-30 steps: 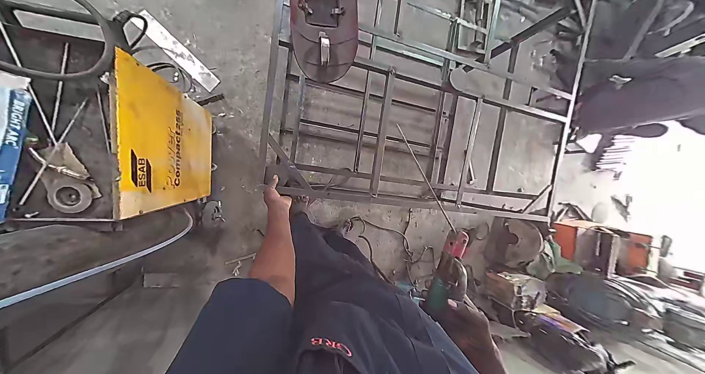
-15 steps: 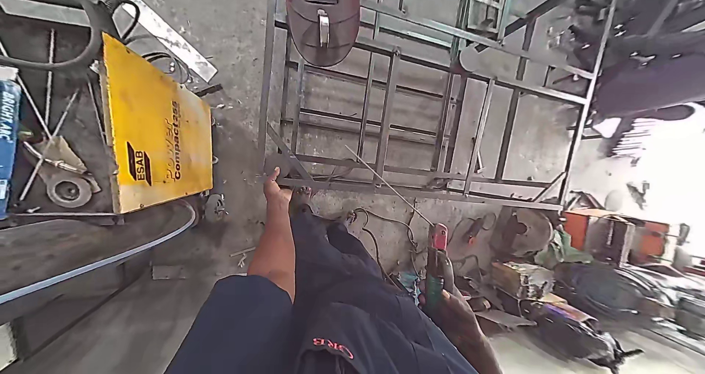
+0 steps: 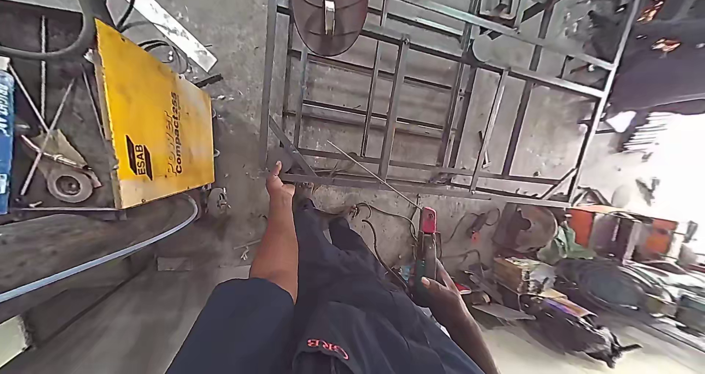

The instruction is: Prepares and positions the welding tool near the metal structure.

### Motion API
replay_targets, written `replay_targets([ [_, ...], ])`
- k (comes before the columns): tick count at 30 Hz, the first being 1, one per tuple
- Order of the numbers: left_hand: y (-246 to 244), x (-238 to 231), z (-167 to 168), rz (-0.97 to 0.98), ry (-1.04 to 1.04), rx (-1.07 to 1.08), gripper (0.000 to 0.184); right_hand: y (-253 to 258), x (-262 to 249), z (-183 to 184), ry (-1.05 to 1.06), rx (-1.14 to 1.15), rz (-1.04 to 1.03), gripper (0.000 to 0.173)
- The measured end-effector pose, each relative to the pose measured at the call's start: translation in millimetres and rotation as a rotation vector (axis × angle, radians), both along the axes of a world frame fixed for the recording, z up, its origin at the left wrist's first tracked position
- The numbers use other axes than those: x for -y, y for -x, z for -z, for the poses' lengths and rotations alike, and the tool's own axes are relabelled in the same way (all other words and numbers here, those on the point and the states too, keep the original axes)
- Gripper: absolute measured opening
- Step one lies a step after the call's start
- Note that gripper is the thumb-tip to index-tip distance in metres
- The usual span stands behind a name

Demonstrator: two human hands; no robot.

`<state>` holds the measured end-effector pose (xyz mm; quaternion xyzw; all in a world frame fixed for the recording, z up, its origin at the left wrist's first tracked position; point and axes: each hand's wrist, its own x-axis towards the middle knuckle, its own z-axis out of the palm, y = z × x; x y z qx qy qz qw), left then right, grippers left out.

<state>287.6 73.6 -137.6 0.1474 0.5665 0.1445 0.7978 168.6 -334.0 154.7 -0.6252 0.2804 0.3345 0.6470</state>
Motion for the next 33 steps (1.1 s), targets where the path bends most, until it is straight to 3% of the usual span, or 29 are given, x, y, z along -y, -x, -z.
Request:
replay_targets([
  [8, 2, -3, 3, 0.006, 0.033, 0.037, 0.045, -32, -37, 24, 0.288, -0.006, -0.013, 0.115],
  [13, 4, -4, 2, 0.022, 0.047, 0.061, 0.042, -80, -84, 77, 0.658, 0.051, -0.355, 0.109],
  [16, 5, -6, 4, 0.049, 0.035, 0.041, 0.041, -112, -123, 93, 0.849, 0.078, -0.614, 0.109],
  [19, 4, -4, 2, 0.084, 0.012, 0.02, 0.041, -123, -143, 108, 1.006, 0.166, -0.735, 0.106],
  [24, 4, -3, 5, 0.082, 0.002, 0.038, 0.038, -127, -131, 133, 1.16, 0.295, -0.736, 0.106],
  [33, 1, -3, 0, 0.06, 0.023, 0.016, 0.036, -165, -126, 151, 1.265, 0.13, -0.641, 0.107],
])
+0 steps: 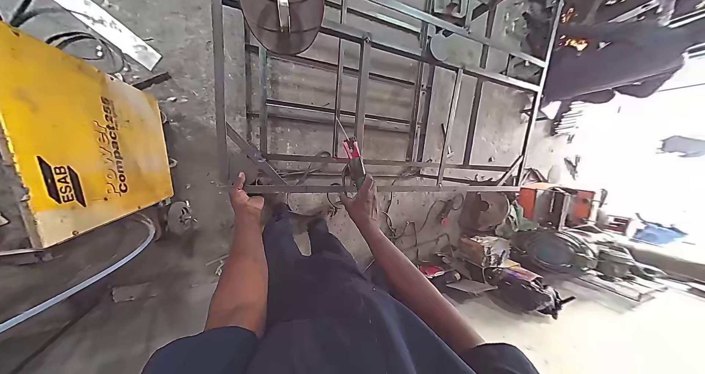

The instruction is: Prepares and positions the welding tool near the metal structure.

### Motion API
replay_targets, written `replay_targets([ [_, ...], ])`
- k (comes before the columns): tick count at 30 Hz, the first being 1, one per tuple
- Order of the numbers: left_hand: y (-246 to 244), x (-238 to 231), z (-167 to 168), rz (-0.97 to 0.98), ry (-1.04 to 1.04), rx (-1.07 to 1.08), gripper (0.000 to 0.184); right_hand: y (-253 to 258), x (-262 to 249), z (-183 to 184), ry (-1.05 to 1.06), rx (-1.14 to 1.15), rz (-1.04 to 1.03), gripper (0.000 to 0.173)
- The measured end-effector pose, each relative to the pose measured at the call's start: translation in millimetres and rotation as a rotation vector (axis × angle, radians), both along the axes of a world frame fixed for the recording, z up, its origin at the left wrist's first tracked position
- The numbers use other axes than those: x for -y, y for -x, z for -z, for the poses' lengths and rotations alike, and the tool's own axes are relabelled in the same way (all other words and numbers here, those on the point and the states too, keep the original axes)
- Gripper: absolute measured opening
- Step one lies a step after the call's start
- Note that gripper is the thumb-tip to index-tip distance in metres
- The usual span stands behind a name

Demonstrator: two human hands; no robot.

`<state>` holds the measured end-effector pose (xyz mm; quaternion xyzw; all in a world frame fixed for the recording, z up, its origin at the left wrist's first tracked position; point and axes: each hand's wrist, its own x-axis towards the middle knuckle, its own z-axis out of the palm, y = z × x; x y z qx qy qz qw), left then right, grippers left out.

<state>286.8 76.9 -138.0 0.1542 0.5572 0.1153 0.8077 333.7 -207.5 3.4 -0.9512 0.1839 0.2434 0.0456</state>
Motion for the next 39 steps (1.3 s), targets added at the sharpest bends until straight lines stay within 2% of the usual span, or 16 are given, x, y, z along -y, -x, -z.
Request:
replay_targets([
  [5, 1, 0, 2, -0.003, -0.026, 0.039, 0.034, -12, 2, 14, 0.01, -0.003, 0.013, 0.107],
  [10, 2, -1, 6, -0.051, -0.004, 0.015, 0.035, -12, 2, 6, 0.014, -0.056, 0.014, 0.109],
  [22, -1, 1, 1, -0.084, 0.011, 0.014, 0.033, 37, 22, -7, -0.055, -0.094, -0.04, 0.109],
  [26, 1, 0, 8, -0.086, 0.007, 0.036, 0.039, 43, 26, -13, -0.098, -0.096, -0.035, 0.111],
  [33, 0, 1, 4, -0.086, -0.007, 0.061, 0.032, 52, 28, -17, -0.096, -0.067, -0.068, 0.104],
  [34, 0, 3, 4, -0.082, -0.01, 0.036, 0.034, 54, 27, -22, -0.098, -0.042, -0.059, 0.102],
  [36, -2, 2, -1, -0.075, 0.01, -0.023, 0.041, 56, 19, -41, -0.058, -0.064, 0.029, 0.109],
  [39, -1, 0, -1, -0.082, 0.042, -0.027, 0.041, 76, 25, -71, -0.068, -0.012, 0.008, 0.116],
])
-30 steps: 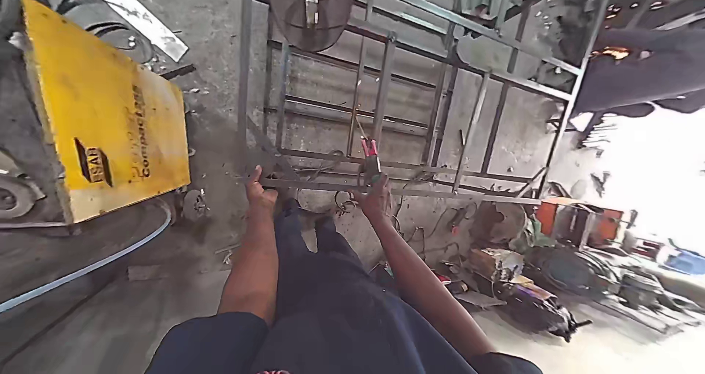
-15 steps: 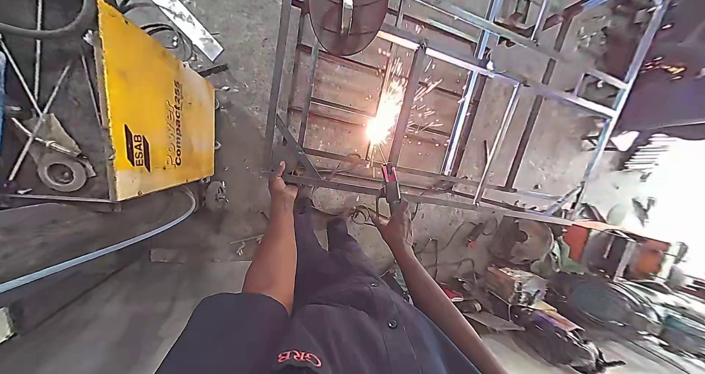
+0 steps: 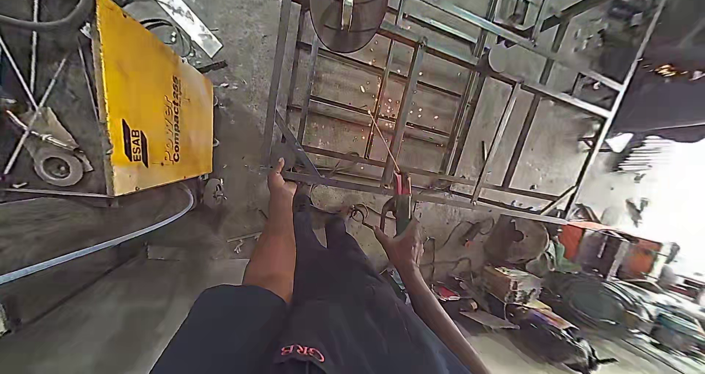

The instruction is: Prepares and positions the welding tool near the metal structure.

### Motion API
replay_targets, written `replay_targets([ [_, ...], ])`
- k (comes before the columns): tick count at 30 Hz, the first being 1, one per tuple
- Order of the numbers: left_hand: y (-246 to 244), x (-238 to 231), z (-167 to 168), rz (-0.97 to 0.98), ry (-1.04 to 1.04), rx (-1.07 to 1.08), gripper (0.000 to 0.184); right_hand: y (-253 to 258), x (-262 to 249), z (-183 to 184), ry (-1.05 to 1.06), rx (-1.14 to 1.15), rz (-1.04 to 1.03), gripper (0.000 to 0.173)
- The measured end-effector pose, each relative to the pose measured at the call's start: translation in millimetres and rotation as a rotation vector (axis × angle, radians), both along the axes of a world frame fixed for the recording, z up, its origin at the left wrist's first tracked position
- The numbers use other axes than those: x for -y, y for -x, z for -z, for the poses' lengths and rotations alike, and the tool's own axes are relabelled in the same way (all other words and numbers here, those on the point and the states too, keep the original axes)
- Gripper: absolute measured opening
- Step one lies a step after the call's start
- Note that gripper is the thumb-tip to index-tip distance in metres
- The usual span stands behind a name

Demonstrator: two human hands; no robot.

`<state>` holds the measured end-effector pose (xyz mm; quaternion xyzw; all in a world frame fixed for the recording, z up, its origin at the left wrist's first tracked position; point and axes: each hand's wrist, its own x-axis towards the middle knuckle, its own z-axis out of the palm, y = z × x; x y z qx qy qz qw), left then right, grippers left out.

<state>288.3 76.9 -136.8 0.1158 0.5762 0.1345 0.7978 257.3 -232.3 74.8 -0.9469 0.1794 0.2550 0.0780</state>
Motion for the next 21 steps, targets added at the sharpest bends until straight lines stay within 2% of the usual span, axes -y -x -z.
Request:
replay_targets([
  [4, 1, 0, 5, -0.013, -0.005, 0.027, 0.038, 32, 14, -35, -0.123, 0.11, -0.071, 0.11],
  [7, -1, 0, 5, -0.016, -0.018, 0.041, 0.036, 50, 23, -47, -0.186, 0.15, -0.157, 0.11],
  [15, 0, 0, 2, -0.003, -0.019, 0.042, 0.037, 60, 30, -58, -0.158, 0.088, -0.379, 0.106],
  [21, 2, 1, 4, -0.015, -0.023, 0.038, 0.039, 70, 35, -58, -0.156, 0.115, -0.457, 0.104],
])
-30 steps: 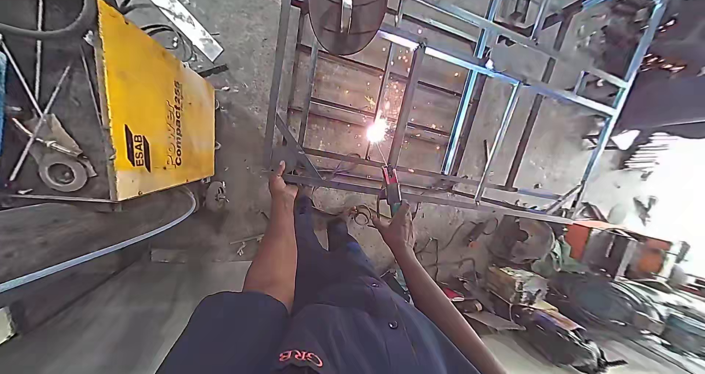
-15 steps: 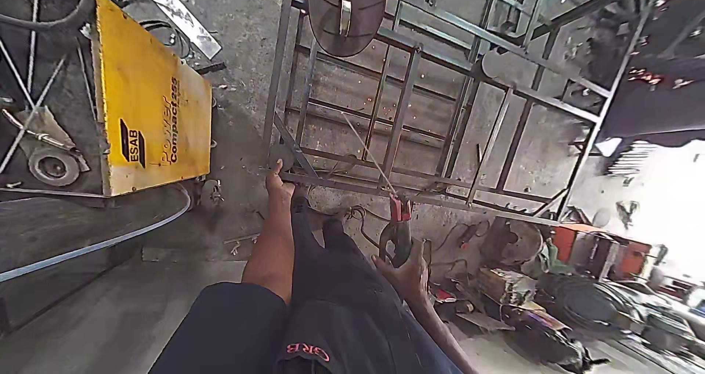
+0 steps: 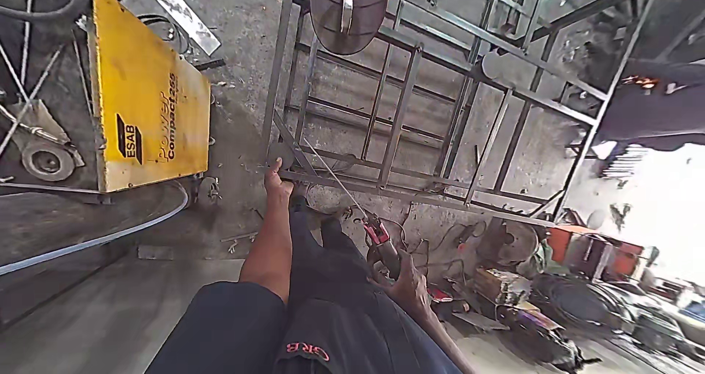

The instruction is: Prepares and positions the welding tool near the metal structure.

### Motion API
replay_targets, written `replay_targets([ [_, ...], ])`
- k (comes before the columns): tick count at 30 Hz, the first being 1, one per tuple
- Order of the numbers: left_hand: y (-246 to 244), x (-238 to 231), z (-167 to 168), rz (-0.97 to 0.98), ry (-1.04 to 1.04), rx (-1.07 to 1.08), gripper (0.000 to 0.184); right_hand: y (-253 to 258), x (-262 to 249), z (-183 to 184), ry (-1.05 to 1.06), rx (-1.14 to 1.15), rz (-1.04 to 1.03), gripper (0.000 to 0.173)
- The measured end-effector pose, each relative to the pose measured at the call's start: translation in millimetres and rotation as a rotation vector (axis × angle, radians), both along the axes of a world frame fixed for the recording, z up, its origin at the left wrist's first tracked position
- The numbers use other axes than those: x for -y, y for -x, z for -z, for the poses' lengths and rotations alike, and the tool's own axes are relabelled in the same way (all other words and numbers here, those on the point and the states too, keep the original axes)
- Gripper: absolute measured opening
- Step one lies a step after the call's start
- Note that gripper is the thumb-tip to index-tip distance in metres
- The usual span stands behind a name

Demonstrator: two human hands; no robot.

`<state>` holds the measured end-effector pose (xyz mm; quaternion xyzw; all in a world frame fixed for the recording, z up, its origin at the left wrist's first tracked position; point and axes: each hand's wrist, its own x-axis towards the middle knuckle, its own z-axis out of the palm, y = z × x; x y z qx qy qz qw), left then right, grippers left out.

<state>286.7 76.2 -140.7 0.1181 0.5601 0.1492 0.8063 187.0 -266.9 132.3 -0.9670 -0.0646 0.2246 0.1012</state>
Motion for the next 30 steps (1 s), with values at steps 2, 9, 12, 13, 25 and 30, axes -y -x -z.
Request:
replay_targets([
  [2, 0.2, -1.0, 1.6, -0.004, 0.013, -0.001, 0.04, -0.8, -1.8, -3.1, -0.002, -0.017, 0.008, 0.103],
  [9, 1.5, -1.0, 2.5, 0.0, 0.019, 0.011, 0.042, -1.5, 0.5, -3.2, -0.047, -0.004, -0.026, 0.1],
  [12, 1.7, -1.2, 0.0, 0.019, 0.014, -0.001, 0.042, -1.2, -0.9, -3.0, -0.045, -0.012, -0.047, 0.1],
  [13, 1.8, -1.4, -1.6, 0.032, 0.003, -0.006, 0.04, -1.8, -2.0, -2.8, -0.045, -0.016, -0.052, 0.099],
  [25, 1.1, -0.3, 1.0, 0.035, -0.022, -0.003, 0.038, -2.5, -4.6, 0.4, -0.021, -0.01, -0.09, 0.098],
  [30, 0.8, -0.6, 2.2, 0.011, -0.016, -0.012, 0.039, -1.2, -3.2, 2.3, -0.037, 0.015, -0.094, 0.099],
])
